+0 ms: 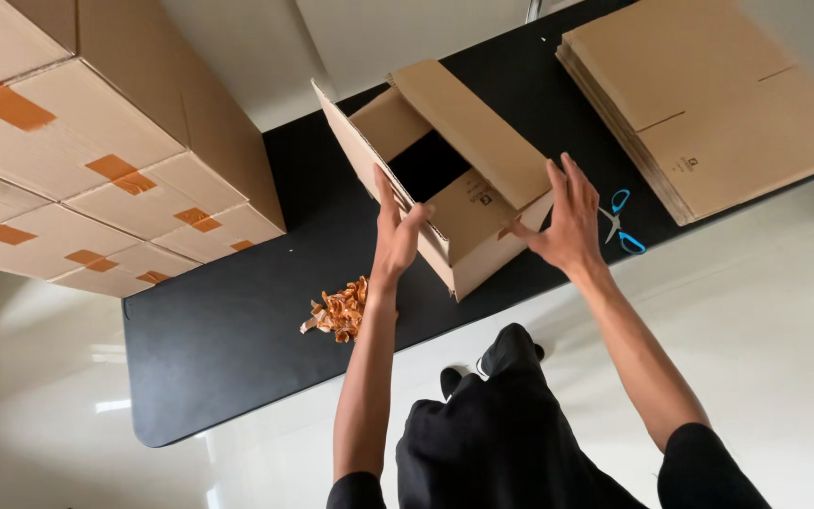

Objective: The person uses scissors to cut the tape on a cardboard box, peels the tape off by hand, opens the box flaps, and removes several small dried items from the interior, placing them on a table.

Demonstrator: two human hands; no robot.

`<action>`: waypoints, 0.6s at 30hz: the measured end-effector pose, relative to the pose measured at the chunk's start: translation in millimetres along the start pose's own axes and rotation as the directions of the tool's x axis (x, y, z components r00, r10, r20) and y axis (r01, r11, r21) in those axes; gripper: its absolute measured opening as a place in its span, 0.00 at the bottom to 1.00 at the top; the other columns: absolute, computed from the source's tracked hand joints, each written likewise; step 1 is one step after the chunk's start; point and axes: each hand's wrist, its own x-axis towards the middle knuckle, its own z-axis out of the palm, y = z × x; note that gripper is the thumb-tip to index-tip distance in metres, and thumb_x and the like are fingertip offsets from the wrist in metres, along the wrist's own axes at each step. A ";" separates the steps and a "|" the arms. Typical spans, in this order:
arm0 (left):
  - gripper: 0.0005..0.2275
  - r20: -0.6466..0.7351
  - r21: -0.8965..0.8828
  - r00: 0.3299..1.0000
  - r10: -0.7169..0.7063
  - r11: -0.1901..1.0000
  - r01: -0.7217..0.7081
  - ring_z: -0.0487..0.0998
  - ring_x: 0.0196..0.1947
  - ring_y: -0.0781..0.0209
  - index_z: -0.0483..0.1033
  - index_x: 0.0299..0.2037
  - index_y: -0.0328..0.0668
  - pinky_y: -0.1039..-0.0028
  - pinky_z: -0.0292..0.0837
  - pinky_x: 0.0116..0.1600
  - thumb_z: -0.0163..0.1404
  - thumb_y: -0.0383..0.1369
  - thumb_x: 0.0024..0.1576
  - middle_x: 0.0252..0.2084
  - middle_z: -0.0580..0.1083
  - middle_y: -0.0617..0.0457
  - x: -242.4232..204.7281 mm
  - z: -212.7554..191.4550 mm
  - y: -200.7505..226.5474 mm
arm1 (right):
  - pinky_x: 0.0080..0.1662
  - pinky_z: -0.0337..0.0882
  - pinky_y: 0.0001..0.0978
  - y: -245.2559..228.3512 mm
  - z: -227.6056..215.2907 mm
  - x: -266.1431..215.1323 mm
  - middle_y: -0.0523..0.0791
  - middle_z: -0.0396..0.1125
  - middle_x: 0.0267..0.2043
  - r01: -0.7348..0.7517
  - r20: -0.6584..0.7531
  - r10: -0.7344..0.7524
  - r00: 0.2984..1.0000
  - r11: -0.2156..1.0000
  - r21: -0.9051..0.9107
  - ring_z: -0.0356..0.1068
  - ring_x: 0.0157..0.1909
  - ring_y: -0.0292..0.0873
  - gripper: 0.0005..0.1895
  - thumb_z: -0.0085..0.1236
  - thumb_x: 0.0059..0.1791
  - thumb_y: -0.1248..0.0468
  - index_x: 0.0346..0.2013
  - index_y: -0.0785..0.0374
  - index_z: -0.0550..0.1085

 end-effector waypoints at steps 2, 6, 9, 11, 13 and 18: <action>0.52 0.019 -0.010 1.000 -0.017 1.000 0.017 0.35 0.75 0.17 0.26 0.78 0.43 0.32 0.38 0.72 0.52 0.42 0.47 0.77 0.39 0.22 6.4 -3.5 -3.2 | 0.68 0.54 0.53 11.8 5.3 1.9 0.59 0.55 0.71 -0.157 0.119 0.150 0.982 0.986 0.058 0.57 0.71 0.61 0.52 0.74 0.40 0.46 0.71 0.67 0.63; 0.52 0.020 0.009 0.999 -0.025 1.000 0.025 0.37 0.76 0.22 0.30 0.78 0.45 0.38 0.39 0.75 0.52 0.43 0.46 0.77 0.42 0.25 15.3 -8.1 -7.0 | 0.62 0.66 0.53 26.6 7.6 -1.5 0.59 0.65 0.64 -0.221 0.122 0.212 0.970 0.973 0.068 0.67 0.64 0.62 0.32 0.70 0.48 0.62 0.64 0.70 0.71; 0.49 -0.019 -0.014 1.000 -0.018 1.000 0.018 0.50 0.76 0.34 0.35 0.79 0.52 0.47 0.50 0.73 0.52 0.42 0.47 0.77 0.51 0.32 25.7 -12.3 -18.5 | 0.46 0.76 0.38 52.3 16.3 -10.8 0.46 0.76 0.39 -0.305 0.036 0.304 0.952 0.952 0.019 0.77 0.43 0.49 0.17 0.53 0.61 0.50 0.46 0.61 0.80; 0.43 -0.009 -0.150 0.989 0.148 0.978 -0.147 0.67 0.45 0.62 0.40 0.78 0.46 0.62 0.64 0.55 0.49 0.33 0.51 0.42 0.69 0.52 35.7 -16.1 -25.2 | 0.39 0.72 0.45 65.4 21.3 -15.9 0.55 0.68 0.22 -0.423 -0.001 0.427 0.904 0.898 0.120 0.74 0.35 0.62 0.23 0.48 0.62 0.59 0.25 0.68 0.71; 0.43 0.006 -0.165 0.987 0.161 0.974 -0.158 0.68 0.48 0.60 0.41 0.78 0.46 0.61 0.64 0.56 0.49 0.32 0.50 0.47 0.69 0.50 43.0 -20.8 -30.5 | 0.38 0.71 0.44 65.9 18.5 -20.8 0.55 0.67 0.21 -0.433 0.002 0.438 0.899 0.889 0.147 0.73 0.33 0.61 0.25 0.47 0.63 0.59 0.24 0.68 0.70; 0.40 0.044 -0.195 0.975 0.216 0.959 -0.204 0.53 0.75 0.36 0.43 0.78 0.46 0.48 0.56 0.72 0.48 0.31 0.54 0.77 0.50 0.34 56.9 -27.4 -34.5 | 0.35 0.70 0.43 50.8 14.0 -30.0 0.55 0.66 0.19 -0.451 -0.009 0.458 0.889 0.878 0.161 0.73 0.32 0.60 0.26 0.46 0.63 0.61 0.21 0.68 0.69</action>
